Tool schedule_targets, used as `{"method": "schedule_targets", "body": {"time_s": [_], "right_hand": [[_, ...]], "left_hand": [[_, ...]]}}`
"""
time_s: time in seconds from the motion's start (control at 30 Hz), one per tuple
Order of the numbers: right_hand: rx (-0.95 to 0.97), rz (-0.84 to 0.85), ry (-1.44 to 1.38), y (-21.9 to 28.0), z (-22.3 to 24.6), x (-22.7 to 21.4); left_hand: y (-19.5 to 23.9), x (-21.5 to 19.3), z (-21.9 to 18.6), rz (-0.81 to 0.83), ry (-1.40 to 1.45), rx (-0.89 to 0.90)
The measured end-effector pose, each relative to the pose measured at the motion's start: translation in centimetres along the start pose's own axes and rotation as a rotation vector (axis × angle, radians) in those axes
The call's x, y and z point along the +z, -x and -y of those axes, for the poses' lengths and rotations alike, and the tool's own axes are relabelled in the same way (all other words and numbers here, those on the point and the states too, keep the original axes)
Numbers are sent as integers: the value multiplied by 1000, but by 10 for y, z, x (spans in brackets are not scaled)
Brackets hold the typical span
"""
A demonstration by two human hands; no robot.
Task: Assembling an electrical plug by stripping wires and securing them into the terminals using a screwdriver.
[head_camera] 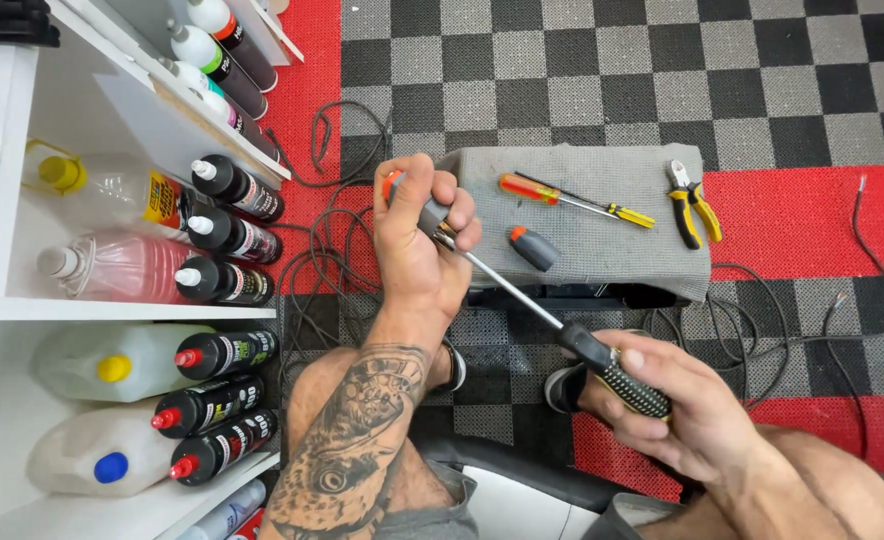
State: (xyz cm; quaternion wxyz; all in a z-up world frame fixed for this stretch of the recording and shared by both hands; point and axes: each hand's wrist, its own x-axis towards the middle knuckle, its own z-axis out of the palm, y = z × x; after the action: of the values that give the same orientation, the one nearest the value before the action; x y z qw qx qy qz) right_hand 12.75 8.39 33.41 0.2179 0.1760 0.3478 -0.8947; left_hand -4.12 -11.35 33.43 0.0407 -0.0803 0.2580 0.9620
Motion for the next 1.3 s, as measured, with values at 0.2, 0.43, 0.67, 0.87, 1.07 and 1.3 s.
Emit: {"method": "schedule_targets", "body": {"time_s": [0.2, 0.43, 0.67, 0.87, 1.07, 1.3], "right_hand": [[-55, -67, 177, -3, -14, 15], [-1135, -362, 1928, -5, -26, 26], [-679, -403, 184, -14, -7, 32], [-299, -535, 437, -23, 3, 25], [-666, -361, 291, -10, 0, 47], [-637, -279, 503, -40, -2, -19]], "left_hand": [[1, 2, -2, -16, -6, 11], [-2, 2, -1, -196, -49, 4], [-1, 4, 5, -271, -39, 33], [-3, 12, 6, -300, -53, 97], [-5, 9, 4, -334, -27, 99], [-6, 8, 9, -343, -76, 139]]}}
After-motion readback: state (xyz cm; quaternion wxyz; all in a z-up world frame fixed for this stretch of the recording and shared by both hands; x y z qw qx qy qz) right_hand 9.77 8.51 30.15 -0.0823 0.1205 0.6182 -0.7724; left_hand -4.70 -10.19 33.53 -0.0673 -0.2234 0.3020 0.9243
